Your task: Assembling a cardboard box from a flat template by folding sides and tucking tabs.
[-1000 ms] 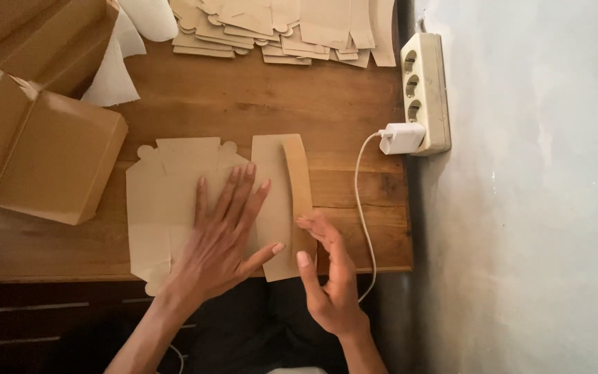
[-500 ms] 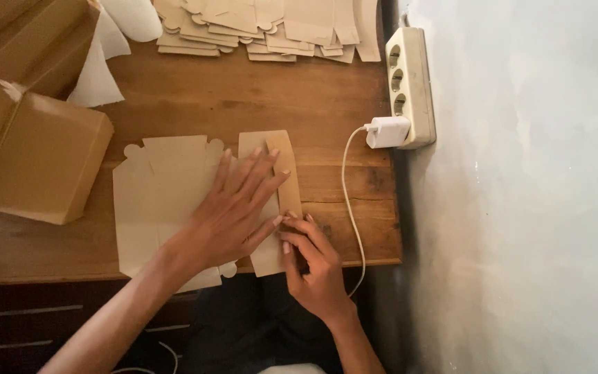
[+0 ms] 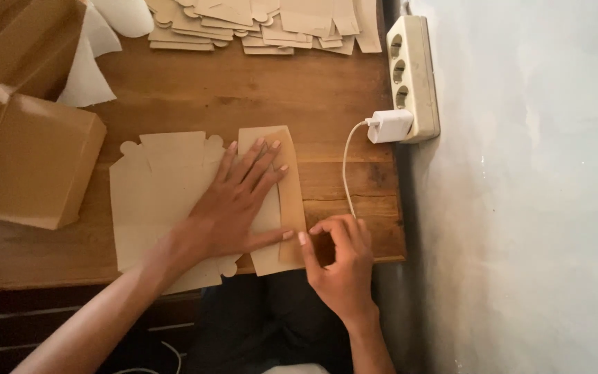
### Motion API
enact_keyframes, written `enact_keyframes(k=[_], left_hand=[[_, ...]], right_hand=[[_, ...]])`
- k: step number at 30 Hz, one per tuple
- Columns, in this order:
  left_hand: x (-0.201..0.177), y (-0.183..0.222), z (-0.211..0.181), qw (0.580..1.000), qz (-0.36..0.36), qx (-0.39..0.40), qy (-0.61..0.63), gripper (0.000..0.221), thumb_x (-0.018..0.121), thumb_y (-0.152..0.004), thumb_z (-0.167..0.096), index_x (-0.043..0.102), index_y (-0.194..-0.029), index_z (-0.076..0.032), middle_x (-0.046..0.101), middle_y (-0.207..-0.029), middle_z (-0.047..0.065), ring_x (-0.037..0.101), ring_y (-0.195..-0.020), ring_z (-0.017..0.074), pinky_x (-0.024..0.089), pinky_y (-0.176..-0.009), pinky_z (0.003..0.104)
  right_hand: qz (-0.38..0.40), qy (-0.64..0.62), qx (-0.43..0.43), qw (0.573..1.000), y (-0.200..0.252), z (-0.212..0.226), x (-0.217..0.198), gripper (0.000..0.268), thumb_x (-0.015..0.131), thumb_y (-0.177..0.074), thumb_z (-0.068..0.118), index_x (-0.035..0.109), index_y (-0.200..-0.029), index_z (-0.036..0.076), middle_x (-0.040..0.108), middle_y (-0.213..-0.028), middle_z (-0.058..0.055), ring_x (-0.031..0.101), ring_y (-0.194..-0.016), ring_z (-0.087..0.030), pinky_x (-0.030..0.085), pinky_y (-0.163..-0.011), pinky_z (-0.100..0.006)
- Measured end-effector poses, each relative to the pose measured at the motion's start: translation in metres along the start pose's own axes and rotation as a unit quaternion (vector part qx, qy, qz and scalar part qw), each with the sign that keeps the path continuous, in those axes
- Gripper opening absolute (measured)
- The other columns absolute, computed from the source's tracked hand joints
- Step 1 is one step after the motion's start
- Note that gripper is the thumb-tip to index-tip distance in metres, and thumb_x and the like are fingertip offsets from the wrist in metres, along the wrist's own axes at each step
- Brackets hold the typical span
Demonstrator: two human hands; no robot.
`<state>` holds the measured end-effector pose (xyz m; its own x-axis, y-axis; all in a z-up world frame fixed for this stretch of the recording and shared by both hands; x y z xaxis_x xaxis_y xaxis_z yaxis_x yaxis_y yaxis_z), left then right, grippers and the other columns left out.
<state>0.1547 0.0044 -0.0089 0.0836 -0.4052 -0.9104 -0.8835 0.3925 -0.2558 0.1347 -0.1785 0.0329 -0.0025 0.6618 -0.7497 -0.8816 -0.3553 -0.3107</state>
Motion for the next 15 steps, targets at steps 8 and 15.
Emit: enact_keyframes(k=[8, 15], left_hand=[[-0.002, -0.006, 0.005, 0.998, -0.03, 0.038, -0.043, 0.097, 0.048, -0.087, -0.084, 0.055, -0.139, -0.003, 0.038, -0.16, 0.023, 0.029, -0.15, 0.0403, 0.013, -0.125, 0.064], [-0.009, -0.015, 0.016, 0.997, -0.027, 0.068, 0.019, 0.093, 0.055, -0.086, -0.081, 0.058, -0.132, -0.001, 0.034, -0.158, 0.03, 0.018, -0.154, 0.0462, 0.007, -0.125, 0.067]], right_hand=[[0.042, 0.088, 0.034, 0.995, 0.007, -0.011, 0.021, 0.025, 0.056, -0.1, 0.037, 0.057, -0.094, 0.013, 0.053, -0.095, -0.003, 0.05, -0.087, -0.023, 0.038, -0.078, -0.038], [0.074, 0.138, 0.042, 0.987, -0.015, -0.009, 0.03, 0.03, 0.049, -0.102, 0.038, 0.054, -0.098, 0.008, 0.05, -0.101, -0.011, 0.048, -0.089, -0.03, 0.038, -0.079, -0.042]])
Point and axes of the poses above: each hand's wrist, its own y-axis away from the middle knuckle, its own x-axis out of the palm, z = x × y, the point moved 5 cm from there along -y, towards the middle knuckle
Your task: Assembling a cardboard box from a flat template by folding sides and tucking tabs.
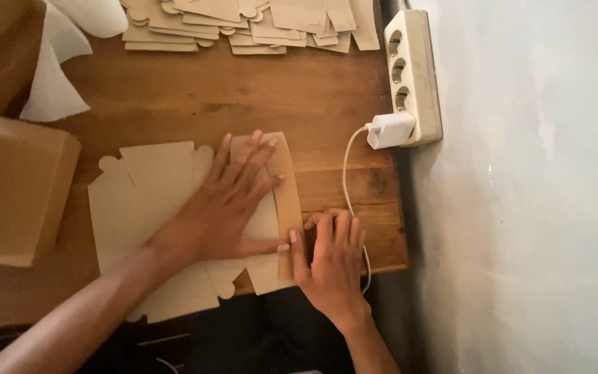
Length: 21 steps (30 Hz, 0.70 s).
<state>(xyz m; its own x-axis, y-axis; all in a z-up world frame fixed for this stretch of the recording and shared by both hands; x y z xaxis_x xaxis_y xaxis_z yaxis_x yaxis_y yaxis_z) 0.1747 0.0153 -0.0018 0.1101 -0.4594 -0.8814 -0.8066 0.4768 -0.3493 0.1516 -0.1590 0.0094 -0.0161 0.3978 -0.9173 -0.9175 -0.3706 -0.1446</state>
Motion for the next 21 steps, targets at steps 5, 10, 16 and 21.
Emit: enact_keyframes(k=[5, 10, 16, 21], left_hand=[[0.006, 0.0, 0.006, 1.0, 0.021, -0.021, 0.0, 0.098, 0.051, -0.085, -0.085, 0.054, -0.14, -0.003, 0.024, -0.165, 0.028, 0.017, -0.156, 0.0439, 0.009, -0.125, 0.064], [0.003, 0.0, 0.009, 0.998, 0.03, -0.042, 0.026, 0.082, 0.063, -0.087, -0.072, 0.055, -0.137, -0.008, 0.028, -0.165, 0.023, 0.02, -0.156, 0.0399, 0.013, -0.126, 0.061], [-0.001, -0.001, 0.009, 0.998, 0.038, -0.036, 0.026, 0.083, 0.06, -0.089, -0.073, 0.055, -0.137, -0.005, 0.027, -0.166, 0.025, 0.02, -0.156, 0.041, 0.013, -0.126, 0.061], [-0.003, -0.004, 0.009, 0.997, 0.041, -0.049, 0.033, 0.089, 0.063, -0.087, -0.073, 0.05, -0.142, -0.004, 0.029, -0.166, 0.022, 0.024, -0.156, 0.0387, 0.014, -0.126, 0.059]], right_hand=[[-0.003, 0.017, -0.01, 1.0, -0.023, 0.002, 0.004, 0.03, 0.049, -0.104, 0.036, 0.052, -0.097, 0.008, 0.049, -0.099, -0.012, 0.047, -0.087, -0.03, 0.038, -0.078, -0.042], [0.001, 0.055, 0.016, 0.998, -0.043, 0.003, 0.007, 0.03, 0.047, -0.104, 0.037, 0.053, -0.096, 0.008, 0.05, -0.098, -0.015, 0.049, -0.089, -0.035, 0.038, -0.077, -0.047], [-0.022, 0.092, -0.05, 0.994, -0.064, 0.008, 0.01, 0.023, 0.051, -0.107, 0.026, 0.05, -0.095, 0.007, 0.047, -0.093, -0.014, 0.045, -0.083, -0.03, 0.038, -0.073, -0.042], [-0.011, 0.107, -0.062, 0.992, -0.077, 0.008, 0.014, 0.022, 0.049, -0.108, 0.022, 0.046, -0.093, 0.005, 0.045, -0.094, -0.016, 0.047, -0.085, -0.033, 0.042, -0.065, -0.044]])
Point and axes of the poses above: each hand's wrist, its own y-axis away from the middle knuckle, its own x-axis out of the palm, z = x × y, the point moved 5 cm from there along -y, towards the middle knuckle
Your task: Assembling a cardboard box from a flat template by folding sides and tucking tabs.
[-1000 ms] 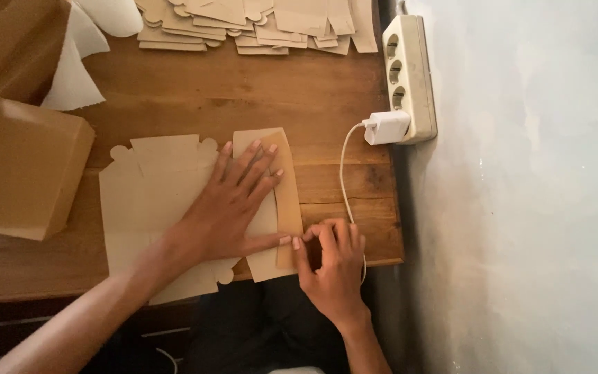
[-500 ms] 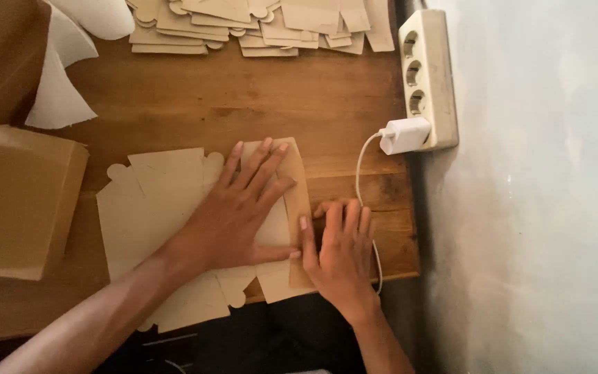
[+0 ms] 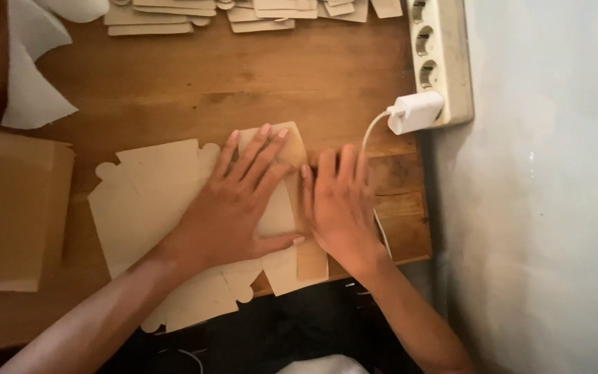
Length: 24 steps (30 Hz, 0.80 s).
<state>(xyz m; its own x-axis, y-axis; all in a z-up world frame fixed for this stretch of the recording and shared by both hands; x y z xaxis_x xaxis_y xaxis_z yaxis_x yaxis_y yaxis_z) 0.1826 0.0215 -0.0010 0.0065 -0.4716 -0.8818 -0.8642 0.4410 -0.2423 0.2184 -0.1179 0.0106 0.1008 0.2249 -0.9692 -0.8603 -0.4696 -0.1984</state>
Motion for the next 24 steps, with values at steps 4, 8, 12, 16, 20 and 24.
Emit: enact_keyframes(k=[4, 8, 12, 16, 20, 24], left_hand=[[0.001, -0.001, 0.002, 1.0, 0.012, -0.014, 0.015, 0.091, 0.069, -0.082, -0.072, 0.048, -0.14, -0.005, 0.028, -0.167, 0.019, 0.02, -0.157, 0.0359, 0.011, -0.127, 0.057], [-0.002, -0.003, 0.002, 0.997, 0.01, -0.035, 0.065, 0.091, 0.076, -0.077, -0.07, 0.05, -0.136, -0.006, 0.033, -0.165, 0.018, 0.023, -0.156, 0.0353, 0.011, -0.127, 0.056], [-0.002, -0.002, 0.002, 0.997, 0.008, -0.035, 0.065, 0.088, 0.079, -0.075, -0.068, 0.051, -0.132, -0.006, 0.033, -0.165, 0.016, 0.023, -0.156, 0.0347, 0.011, -0.127, 0.055], [0.0, -0.001, 0.003, 0.997, 0.015, -0.033, 0.072, 0.084, 0.077, -0.077, -0.068, 0.052, -0.129, -0.006, 0.034, -0.165, 0.017, 0.024, -0.156, 0.036, 0.011, -0.127, 0.056], [-0.001, -0.001, 0.002, 0.998, 0.011, -0.028, 0.061, 0.089, 0.077, -0.076, -0.069, 0.051, -0.131, -0.004, 0.036, -0.164, 0.018, 0.025, -0.155, 0.0363, 0.012, -0.127, 0.056], [0.002, -0.001, 0.002, 0.998, 0.025, -0.028, 0.057, 0.087, 0.078, -0.076, -0.068, 0.051, -0.131, -0.007, 0.033, -0.166, 0.017, 0.022, -0.156, 0.0364, 0.01, -0.127, 0.056]], right_hand=[[-0.044, 0.083, -0.007, 0.996, -0.007, -0.003, 0.008, 0.023, 0.053, -0.107, 0.027, 0.049, -0.092, 0.01, 0.048, -0.092, -0.012, 0.047, -0.08, -0.03, 0.035, -0.067, -0.042], [-0.091, 0.119, -0.018, 0.989, -0.01, -0.005, 0.007, 0.028, 0.051, -0.108, 0.032, 0.049, -0.088, 0.012, 0.046, -0.088, -0.009, 0.044, -0.078, -0.027, 0.029, -0.07, -0.041], [-0.099, 0.13, -0.007, 0.987, -0.006, -0.008, 0.009, 0.031, 0.055, -0.107, 0.035, 0.05, -0.087, 0.012, 0.046, -0.087, -0.009, 0.043, -0.078, -0.028, 0.029, -0.071, -0.04], [-0.075, 0.11, -0.023, 0.991, 0.005, -0.007, -0.002, 0.025, 0.058, -0.104, 0.029, 0.051, -0.086, 0.012, 0.049, -0.085, -0.008, 0.044, -0.077, -0.027, 0.029, -0.069, -0.041], [0.043, 0.041, -0.043, 0.997, 0.028, -0.007, 0.005, 0.032, 0.058, -0.102, 0.022, 0.063, -0.071, 0.016, 0.059, -0.05, -0.007, 0.057, -0.044, -0.03, 0.042, -0.062, -0.043], [0.11, 0.103, -0.063, 0.987, 0.056, -0.007, 0.013, 0.033, 0.069, -0.096, 0.03, 0.069, -0.064, 0.021, 0.057, -0.043, -0.001, 0.056, -0.04, -0.02, 0.046, -0.055, -0.037]])
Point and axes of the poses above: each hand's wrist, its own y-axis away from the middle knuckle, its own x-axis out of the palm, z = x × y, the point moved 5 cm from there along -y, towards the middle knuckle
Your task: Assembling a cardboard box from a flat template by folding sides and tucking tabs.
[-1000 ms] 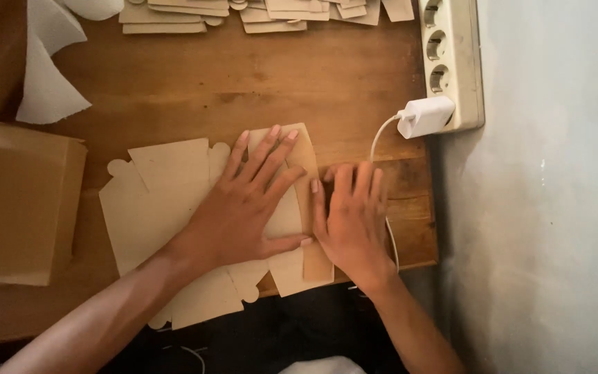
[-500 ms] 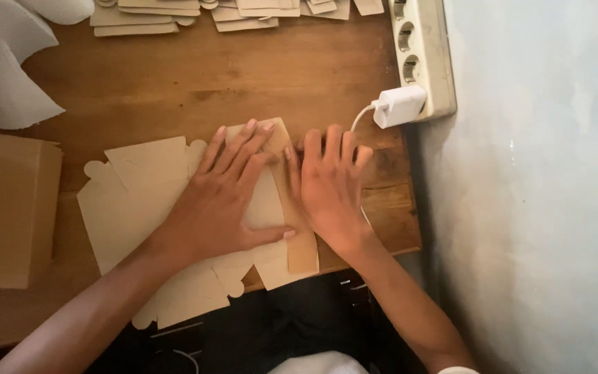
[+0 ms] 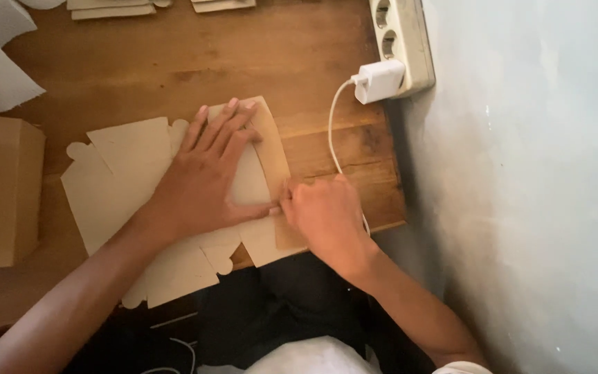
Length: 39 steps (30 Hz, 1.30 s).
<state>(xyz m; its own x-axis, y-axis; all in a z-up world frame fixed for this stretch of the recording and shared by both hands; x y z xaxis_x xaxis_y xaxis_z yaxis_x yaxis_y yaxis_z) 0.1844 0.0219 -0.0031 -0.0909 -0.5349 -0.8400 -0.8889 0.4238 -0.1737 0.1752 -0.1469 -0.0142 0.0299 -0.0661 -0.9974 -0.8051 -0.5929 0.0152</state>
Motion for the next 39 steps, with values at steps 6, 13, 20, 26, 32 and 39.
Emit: enact_keyframes(k=[6, 13, 20, 26, 32, 39], left_hand=[[-0.006, 0.0, -0.007, 1.0, -0.006, 0.006, 0.01, 0.087, 0.07, -0.081, -0.072, 0.049, -0.132, -0.005, 0.032, -0.166, 0.018, 0.022, -0.156, 0.0363, 0.008, -0.127, 0.056], [-0.004, 0.001, -0.007, 1.0, -0.005, 0.006, -0.007, 0.084, 0.071, -0.08, -0.071, 0.049, -0.13, -0.006, 0.031, -0.167, 0.017, 0.02, -0.157, 0.0348, 0.006, -0.128, 0.053], [-0.004, 0.002, -0.007, 1.0, -0.015, 0.013, -0.006, 0.085, 0.071, -0.08, -0.072, 0.049, -0.13, -0.007, 0.033, -0.166, 0.018, 0.023, -0.156, 0.0366, 0.009, -0.127, 0.055], [-0.005, 0.001, -0.007, 1.0, -0.021, 0.011, 0.0, 0.084, 0.072, -0.081, -0.07, 0.052, -0.129, -0.004, 0.036, -0.164, 0.019, 0.025, -0.155, 0.0372, 0.01, -0.127, 0.055], [-0.002, 0.003, -0.002, 1.0, -0.018, 0.008, 0.007, 0.086, 0.073, -0.08, -0.07, 0.051, -0.133, -0.005, 0.035, -0.164, 0.02, 0.023, -0.156, 0.0379, 0.009, -0.126, 0.057], [-0.001, 0.002, -0.003, 0.999, -0.033, 0.015, -0.012, 0.083, 0.07, -0.081, -0.074, 0.054, -0.126, -0.005, 0.037, -0.162, 0.021, 0.026, -0.155, 0.0384, 0.011, -0.127, 0.057]], right_hand=[[0.052, 0.079, -0.003, 0.996, 0.026, 0.016, -0.031, 0.015, 0.067, -0.078, 0.009, 0.061, -0.072, 0.021, 0.065, -0.052, -0.001, 0.064, -0.046, -0.02, 0.044, -0.067, -0.034], [-0.091, 0.094, -0.011, 0.991, 0.033, 0.035, -0.127, 0.03, 0.066, -0.102, 0.037, 0.058, -0.08, 0.019, 0.054, -0.074, -0.002, 0.048, -0.074, -0.023, 0.034, -0.068, -0.039], [-0.124, 0.148, 0.031, 0.981, 0.028, 0.021, -0.125, 0.011, 0.064, -0.093, 0.018, 0.055, -0.087, 0.018, 0.046, -0.085, -0.004, 0.045, -0.079, -0.024, 0.034, -0.075, -0.04], [-0.066, -0.139, 0.018, 0.988, 0.009, -0.002, -0.06, 0.028, 0.062, -0.101, 0.031, 0.059, -0.108, 0.004, 0.053, -0.102, -0.014, 0.052, -0.091, -0.031, 0.048, -0.073, -0.042], [-0.145, -0.253, 0.046, 0.955, 0.024, -0.004, -0.039, 0.026, 0.068, -0.097, 0.025, 0.065, -0.113, 0.005, 0.053, -0.097, -0.009, 0.053, -0.091, -0.027, 0.046, -0.081, -0.039], [-0.17, -0.247, 0.078, 0.951, 0.031, -0.004, -0.026, 0.018, 0.069, -0.095, 0.027, 0.063, -0.094, 0.01, 0.057, -0.095, -0.003, 0.051, -0.085, -0.023, 0.039, -0.078, -0.036]])
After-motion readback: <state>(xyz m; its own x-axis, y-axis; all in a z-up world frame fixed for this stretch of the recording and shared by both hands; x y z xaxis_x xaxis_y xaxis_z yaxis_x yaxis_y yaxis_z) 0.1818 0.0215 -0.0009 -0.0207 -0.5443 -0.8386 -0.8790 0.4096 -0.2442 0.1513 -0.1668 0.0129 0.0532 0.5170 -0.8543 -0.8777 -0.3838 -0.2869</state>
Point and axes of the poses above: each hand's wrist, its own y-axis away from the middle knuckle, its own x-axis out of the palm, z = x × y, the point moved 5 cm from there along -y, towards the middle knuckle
